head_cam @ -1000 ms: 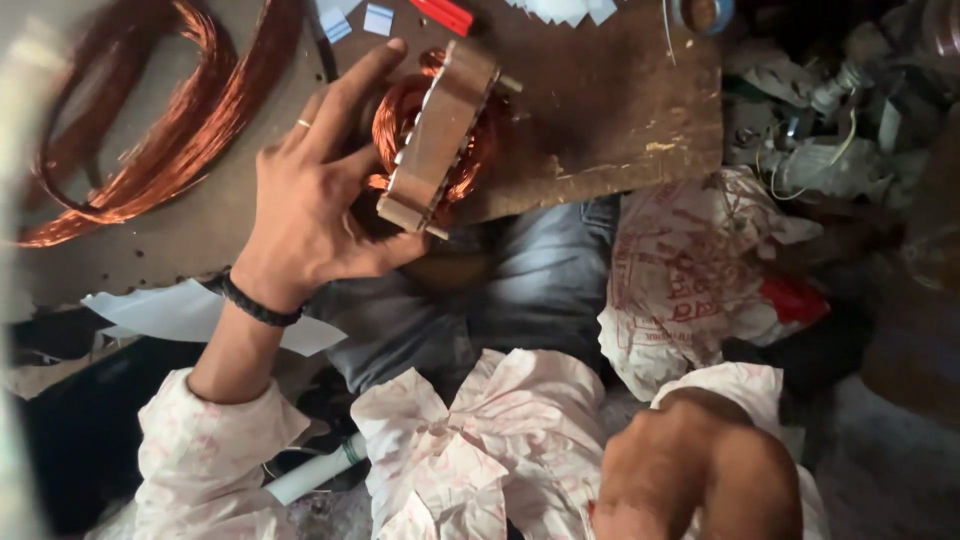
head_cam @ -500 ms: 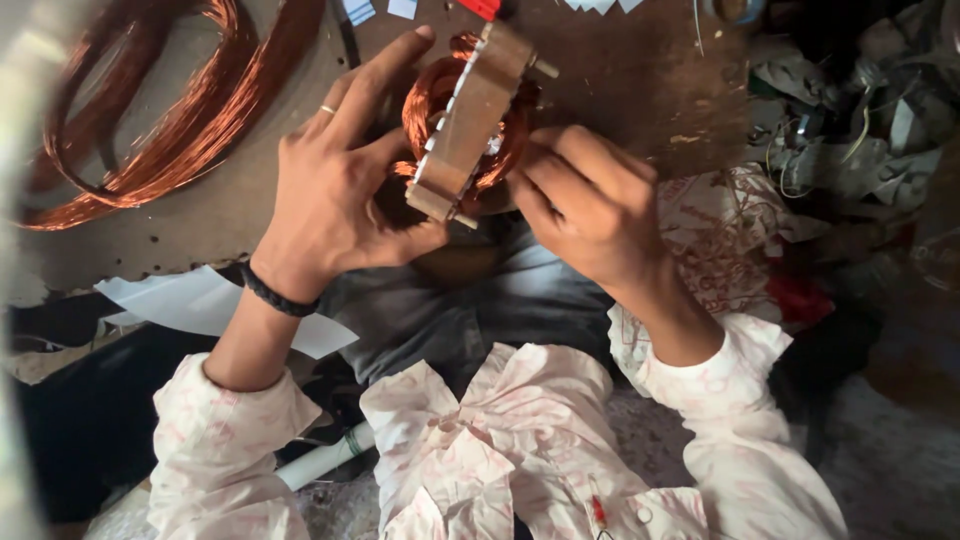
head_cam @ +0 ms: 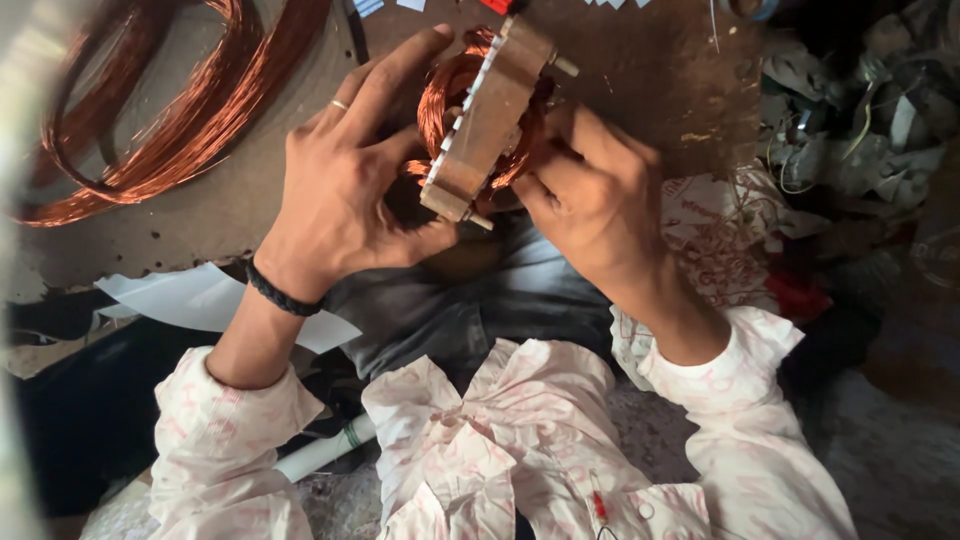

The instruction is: The recorder is winding and arranging copper coils onto the stator core of an electric motor.

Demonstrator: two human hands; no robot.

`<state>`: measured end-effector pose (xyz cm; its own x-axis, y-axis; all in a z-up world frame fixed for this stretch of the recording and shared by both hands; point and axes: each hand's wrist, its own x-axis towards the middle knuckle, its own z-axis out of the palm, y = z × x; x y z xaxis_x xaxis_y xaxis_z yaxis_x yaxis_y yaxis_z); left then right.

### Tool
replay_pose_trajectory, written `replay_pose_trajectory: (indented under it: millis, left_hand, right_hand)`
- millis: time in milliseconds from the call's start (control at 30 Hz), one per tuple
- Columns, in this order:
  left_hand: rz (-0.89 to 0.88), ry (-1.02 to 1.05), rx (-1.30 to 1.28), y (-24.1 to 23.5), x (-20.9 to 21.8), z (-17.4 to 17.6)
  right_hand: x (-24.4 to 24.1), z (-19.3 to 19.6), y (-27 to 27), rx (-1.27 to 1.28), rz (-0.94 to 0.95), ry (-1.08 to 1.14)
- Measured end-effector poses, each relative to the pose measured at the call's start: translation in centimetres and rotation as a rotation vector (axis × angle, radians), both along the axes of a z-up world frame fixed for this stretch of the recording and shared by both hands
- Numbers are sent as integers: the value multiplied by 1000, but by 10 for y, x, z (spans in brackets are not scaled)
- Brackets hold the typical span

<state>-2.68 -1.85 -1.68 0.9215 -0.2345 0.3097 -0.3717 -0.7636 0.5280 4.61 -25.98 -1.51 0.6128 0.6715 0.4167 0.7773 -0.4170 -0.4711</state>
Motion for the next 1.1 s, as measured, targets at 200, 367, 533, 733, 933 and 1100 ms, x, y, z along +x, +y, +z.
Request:
replay_pose_trajectory:
  millis: [200, 367, 533, 733, 933, 1100]
  left_hand:
    - [-57, 31, 1, 5, 2, -1]
    - [-30, -3, -20, 0, 2, 1]
    - [-5, 70, -14, 0, 1, 0]
    - [-33, 71, -71, 2, 1, 0]
    - [-56, 71, -83, 0, 2, -1]
    - [-17, 74, -133, -3, -1, -3]
  right_hand:
    - [-1, -10, -2, 50, -54, 11]
    - [15, -12, -13, 40, 64, -78]
    - [17, -1, -10, -11, 143, -80]
    - [9, -12, -1, 46, 76, 86]
    - [0, -34, -3, 154, -83, 110]
    - [4, -16, -1, 139, -33, -4]
